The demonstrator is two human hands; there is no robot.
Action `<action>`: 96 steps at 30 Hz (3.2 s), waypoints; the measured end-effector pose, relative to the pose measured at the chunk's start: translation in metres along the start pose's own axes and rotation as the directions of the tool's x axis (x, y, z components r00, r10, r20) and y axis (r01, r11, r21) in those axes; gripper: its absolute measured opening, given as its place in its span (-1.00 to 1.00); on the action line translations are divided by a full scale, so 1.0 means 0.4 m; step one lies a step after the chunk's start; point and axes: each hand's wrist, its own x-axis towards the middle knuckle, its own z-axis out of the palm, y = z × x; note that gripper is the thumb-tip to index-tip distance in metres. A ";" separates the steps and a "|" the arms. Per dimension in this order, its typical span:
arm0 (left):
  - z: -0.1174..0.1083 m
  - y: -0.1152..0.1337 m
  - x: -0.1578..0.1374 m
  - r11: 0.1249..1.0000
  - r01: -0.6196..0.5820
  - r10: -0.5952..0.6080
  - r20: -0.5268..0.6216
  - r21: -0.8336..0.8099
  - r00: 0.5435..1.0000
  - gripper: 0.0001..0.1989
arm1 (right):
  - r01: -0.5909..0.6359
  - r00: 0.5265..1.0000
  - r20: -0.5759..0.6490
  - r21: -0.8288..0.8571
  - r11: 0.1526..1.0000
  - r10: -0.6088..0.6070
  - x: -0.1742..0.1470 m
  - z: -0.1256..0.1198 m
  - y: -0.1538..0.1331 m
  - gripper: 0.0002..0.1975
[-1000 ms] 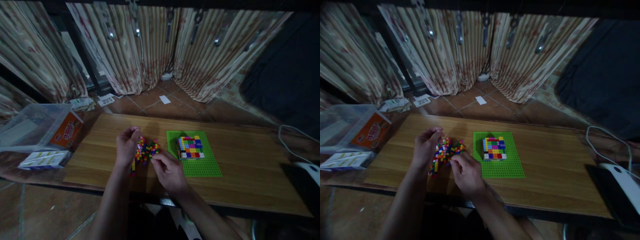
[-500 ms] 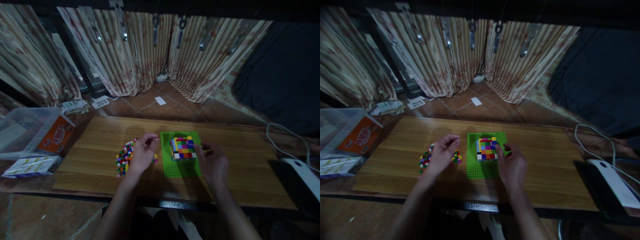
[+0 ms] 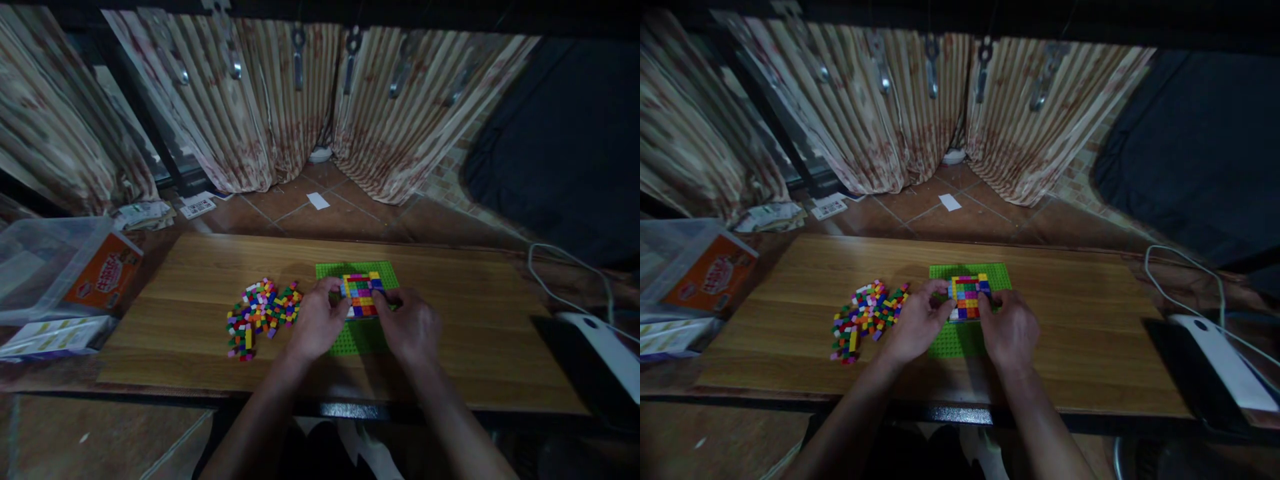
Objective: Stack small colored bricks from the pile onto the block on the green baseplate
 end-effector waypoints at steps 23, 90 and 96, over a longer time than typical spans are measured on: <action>-0.014 0.008 0.005 0.998 -0.024 0.024 0.001 -0.063 1.000 -0.77 | 0.106 0.978 -0.203 0.286 0.952 -0.048 -0.005 -0.050 0.014 -0.69; -0.368 -0.025 -0.060 0.438 -0.195 -0.599 -0.447 -0.877 0.665 -0.94 | -0.055 0.987 -0.099 0.520 0.852 0.124 -0.010 -0.007 -0.012 -0.70; -0.363 -0.013 -0.049 0.431 -0.181 -0.609 -0.433 -0.884 0.665 -0.92 | -0.192 0.973 0.013 0.609 0.770 0.232 0.017 -0.025 0.030 -0.69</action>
